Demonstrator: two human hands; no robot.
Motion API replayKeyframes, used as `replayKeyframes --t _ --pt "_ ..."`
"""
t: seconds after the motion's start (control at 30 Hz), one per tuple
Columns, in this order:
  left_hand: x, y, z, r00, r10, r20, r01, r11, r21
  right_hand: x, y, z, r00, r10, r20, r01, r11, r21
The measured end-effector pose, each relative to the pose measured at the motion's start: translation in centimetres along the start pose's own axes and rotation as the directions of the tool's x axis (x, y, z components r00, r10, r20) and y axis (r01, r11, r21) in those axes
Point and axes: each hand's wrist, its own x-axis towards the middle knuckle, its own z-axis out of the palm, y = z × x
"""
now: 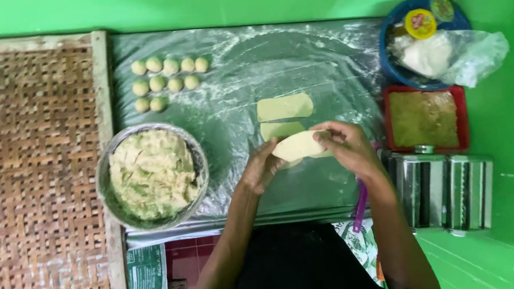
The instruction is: Flattening dough balls, rolling them through a manual pasta machine, and cutting the sheets into thin strips using a scraper.
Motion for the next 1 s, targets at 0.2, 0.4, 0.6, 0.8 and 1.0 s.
replayKeyframes --t 0.2,0.4,0.6,0.8,1.0 --pt "4.8 -2.0 1.6 0.999 -0.011 0.043 -0.003 0.948 0.319 5.0 7.0 -5.4 0.989 0.074 -0.127 -0.077 0.997 -0.021" --pt "11.8 -4.5 3.3 0.963 0.15 -0.223 0.102 0.562 0.821 13.0 17.0 -10.1 0.97 -0.118 -0.212 0.011 0.895 -0.447" --pt "15.3 -5.5 3.5 0.943 0.296 -0.155 0.058 0.311 0.949 15.7 19.6 -9.4 0.934 -0.035 -0.357 -0.127 0.899 -0.419" --pt "15.0 -6.5 3.9 0.937 0.323 -0.132 0.054 0.239 0.969 16.4 20.4 -9.4 0.907 -0.105 -0.408 -0.113 0.873 -0.475" --pt "14.8 -6.5 3.0 0.921 0.375 -0.101 0.001 0.256 0.967 15.3 20.6 -9.8 0.899 -0.126 -0.42 -0.131 0.837 -0.531"
